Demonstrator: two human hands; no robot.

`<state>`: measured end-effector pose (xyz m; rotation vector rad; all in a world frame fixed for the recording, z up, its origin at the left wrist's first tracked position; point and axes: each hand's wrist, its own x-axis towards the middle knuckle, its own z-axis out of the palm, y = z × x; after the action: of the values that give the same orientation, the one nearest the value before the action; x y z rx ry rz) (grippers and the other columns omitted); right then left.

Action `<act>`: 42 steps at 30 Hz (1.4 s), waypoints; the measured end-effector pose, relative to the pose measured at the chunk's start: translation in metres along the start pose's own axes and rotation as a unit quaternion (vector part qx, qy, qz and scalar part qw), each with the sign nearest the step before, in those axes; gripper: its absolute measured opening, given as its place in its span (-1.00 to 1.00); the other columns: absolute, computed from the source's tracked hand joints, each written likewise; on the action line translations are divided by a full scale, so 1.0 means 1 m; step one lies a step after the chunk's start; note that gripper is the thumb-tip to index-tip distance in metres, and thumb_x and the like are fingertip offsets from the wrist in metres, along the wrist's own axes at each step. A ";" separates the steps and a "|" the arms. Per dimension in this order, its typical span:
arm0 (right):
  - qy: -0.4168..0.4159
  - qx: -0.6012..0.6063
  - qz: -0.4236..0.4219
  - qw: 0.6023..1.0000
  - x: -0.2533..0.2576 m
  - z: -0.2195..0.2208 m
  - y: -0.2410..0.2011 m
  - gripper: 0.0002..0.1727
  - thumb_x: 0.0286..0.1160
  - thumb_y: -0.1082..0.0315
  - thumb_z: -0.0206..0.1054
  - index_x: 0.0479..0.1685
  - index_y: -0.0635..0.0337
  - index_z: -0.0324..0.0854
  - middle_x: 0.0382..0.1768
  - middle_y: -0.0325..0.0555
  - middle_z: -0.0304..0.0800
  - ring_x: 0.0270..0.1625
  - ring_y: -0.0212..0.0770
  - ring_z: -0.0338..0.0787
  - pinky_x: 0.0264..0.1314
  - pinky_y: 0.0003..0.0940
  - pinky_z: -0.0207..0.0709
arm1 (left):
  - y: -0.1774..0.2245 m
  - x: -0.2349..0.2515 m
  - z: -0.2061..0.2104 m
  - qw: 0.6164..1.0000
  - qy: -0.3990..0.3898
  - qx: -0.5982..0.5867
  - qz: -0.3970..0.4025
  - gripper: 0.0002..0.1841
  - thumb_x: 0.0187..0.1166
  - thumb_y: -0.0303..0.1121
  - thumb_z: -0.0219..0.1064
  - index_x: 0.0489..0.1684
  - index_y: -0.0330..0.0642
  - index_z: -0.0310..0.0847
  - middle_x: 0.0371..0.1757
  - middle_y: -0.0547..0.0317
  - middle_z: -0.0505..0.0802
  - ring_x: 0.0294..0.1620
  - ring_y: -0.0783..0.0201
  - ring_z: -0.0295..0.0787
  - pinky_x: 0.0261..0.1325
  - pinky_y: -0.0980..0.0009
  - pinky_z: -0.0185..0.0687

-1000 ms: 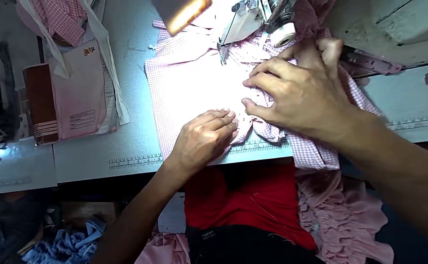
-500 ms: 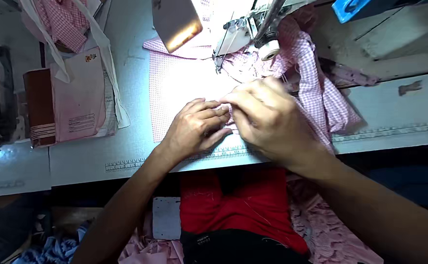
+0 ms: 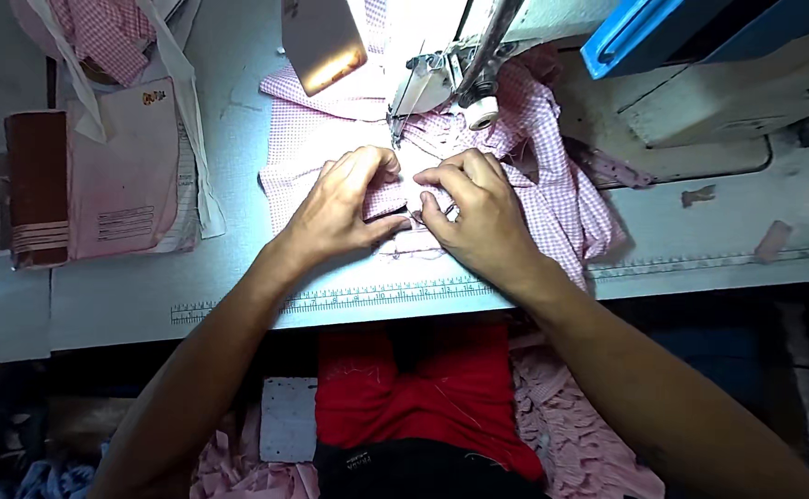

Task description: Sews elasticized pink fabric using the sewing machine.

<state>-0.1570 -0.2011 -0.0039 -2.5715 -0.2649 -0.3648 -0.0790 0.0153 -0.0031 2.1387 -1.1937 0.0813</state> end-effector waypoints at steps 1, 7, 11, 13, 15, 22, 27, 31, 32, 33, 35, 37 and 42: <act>0.000 0.002 0.001 1.000 -0.001 -0.001 -0.001 -0.70 0.61 0.24 0.27 0.15 0.10 0.81 0.06 0.02 0.74 0.21 0.04 0.66 0.30 -0.11 0.48 | -0.003 0.003 0.000 1.000 -0.004 0.002 0.003 -0.46 0.44 0.04 0.54 0.19 -0.19 0.66 0.03 0.10 0.85 0.13 0.14 0.73 0.25 0.10 0.53; -0.007 0.002 -0.008 1.000 -0.006 -0.004 -0.005 -0.70 0.59 0.33 0.31 0.20 0.14 0.78 0.13 0.06 0.71 0.22 0.08 0.66 0.27 -0.02 0.52 | 0.006 0.002 0.012 0.997 0.027 0.049 0.050 -0.82 0.59 -0.25 0.38 -0.10 -0.04 0.92 -0.13 0.13 0.88 0.01 0.12 0.73 0.11 0.14 0.48; -0.014 0.001 -0.012 1.000 -0.006 -0.004 -0.004 -0.69 0.61 0.31 0.29 0.23 0.14 0.77 0.13 0.04 0.70 0.22 0.08 0.65 0.28 -0.02 0.51 | 0.021 -0.002 0.010 0.987 -0.004 0.128 0.097 -0.81 0.54 -0.26 0.36 -0.22 -0.17 0.84 -0.23 0.06 0.85 -0.05 0.03 0.74 0.00 0.16 0.55; -0.020 0.002 -0.013 1.000 -0.006 -0.004 -0.004 -0.68 0.60 0.31 0.29 0.23 0.14 0.77 0.13 0.05 0.70 0.22 0.09 0.64 0.29 -0.01 0.50 | 0.030 -0.009 0.010 0.986 -0.024 0.125 0.103 -0.82 0.60 -0.31 0.34 -0.21 -0.20 0.83 -0.25 0.05 0.83 -0.06 0.04 0.73 -0.02 0.20 0.56; -0.022 -0.002 -0.019 1.000 -0.005 -0.004 -0.002 -0.67 0.59 0.30 0.28 0.23 0.13 0.78 0.12 0.05 0.69 0.22 0.09 0.64 0.27 -0.01 0.50 | 0.040 -0.023 0.011 0.989 -0.023 0.109 0.100 -0.83 0.59 -0.37 0.33 -0.23 -0.22 0.85 -0.25 0.06 0.84 -0.07 0.07 0.75 -0.04 0.24 0.62; -0.034 -0.012 -0.031 0.999 -0.003 -0.004 0.000 -0.65 0.58 0.29 0.26 0.23 0.15 0.77 0.13 0.07 0.69 0.22 0.10 0.64 0.28 -0.01 0.49 | 0.058 -0.040 0.021 0.995 0.019 0.087 0.046 -0.87 0.45 -0.35 0.43 -0.42 -0.16 0.83 -0.35 0.16 0.81 -0.16 0.18 0.73 -0.17 0.34 0.58; -0.049 -0.031 -0.051 0.997 -0.004 -0.009 0.002 -0.63 0.62 0.27 0.23 0.29 0.13 0.76 0.11 0.05 0.71 0.20 0.09 0.65 0.28 -0.05 0.51 | 0.061 -0.043 0.022 0.994 0.034 0.086 0.061 -0.83 0.48 -0.35 0.39 -0.47 -0.16 0.86 -0.38 0.16 0.83 -0.15 0.18 0.76 -0.15 0.36 0.60; -0.059 -0.043 -0.052 0.996 0.000 -0.012 -0.001 -0.64 0.64 0.31 0.21 0.29 0.15 0.76 0.13 0.09 0.71 0.19 0.13 0.66 0.23 -0.01 0.52 | 0.053 -0.042 0.020 0.993 0.028 0.087 0.071 -0.84 0.50 -0.35 0.39 -0.35 -0.17 0.90 -0.31 0.14 0.87 -0.08 0.16 0.78 -0.06 0.34 0.63; -0.060 -0.045 -0.052 0.996 0.003 -0.012 -0.001 -0.65 0.63 0.33 0.22 0.28 0.17 0.75 0.14 0.11 0.71 0.20 0.15 0.66 0.24 0.00 0.52 | 0.049 -0.039 0.019 0.993 0.021 0.088 0.070 -0.83 0.51 -0.34 0.38 -0.32 -0.17 0.91 -0.28 0.13 0.87 -0.06 0.14 0.78 -0.04 0.33 0.65; -0.058 -0.046 -0.051 0.996 0.006 -0.012 -0.001 -0.66 0.62 0.36 0.23 0.27 0.19 0.75 0.14 0.13 0.71 0.21 0.17 0.66 0.25 0.02 0.52 | 0.044 -0.035 0.017 0.994 0.013 0.089 0.069 -0.82 0.53 -0.33 0.37 -0.28 -0.17 0.91 -0.26 0.12 0.87 -0.04 0.13 0.77 -0.04 0.31 0.64; -0.052 -0.055 -0.051 0.996 0.015 -0.010 0.000 -0.67 0.62 0.36 0.22 0.24 0.19 0.76 0.13 0.14 0.73 0.22 0.19 0.66 0.26 0.04 0.52 | 0.033 -0.026 0.013 0.993 0.007 0.092 0.074 -0.79 0.56 -0.29 0.35 -0.26 -0.17 0.89 -0.25 0.10 0.86 -0.05 0.09 0.76 -0.05 0.28 0.62; -0.053 -0.063 -0.043 0.996 0.022 -0.008 0.002 -0.67 0.65 0.33 0.21 0.26 0.17 0.75 0.16 0.14 0.73 0.25 0.20 0.66 0.29 0.06 0.52 | 0.022 -0.015 0.011 0.992 0.017 0.094 0.088 -0.78 0.57 -0.29 0.35 -0.32 -0.19 0.88 -0.28 0.08 0.86 -0.07 0.08 0.76 -0.07 0.27 0.60; -0.026 -0.104 -0.032 0.994 0.038 0.001 0.009 -0.62 0.71 0.17 0.14 0.29 0.05 0.76 0.15 0.19 0.73 0.26 0.22 0.69 0.34 0.08 0.50 | -0.001 0.010 0.007 0.988 0.023 0.112 0.101 -0.77 0.58 -0.32 0.30 -0.35 -0.20 0.86 -0.30 0.05 0.82 -0.07 0.05 0.74 -0.05 0.24 0.59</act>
<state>-0.1183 -0.2032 0.0026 -2.7859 -0.3455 -0.3659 -0.0738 0.0042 -0.0054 2.1852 -1.4273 0.3676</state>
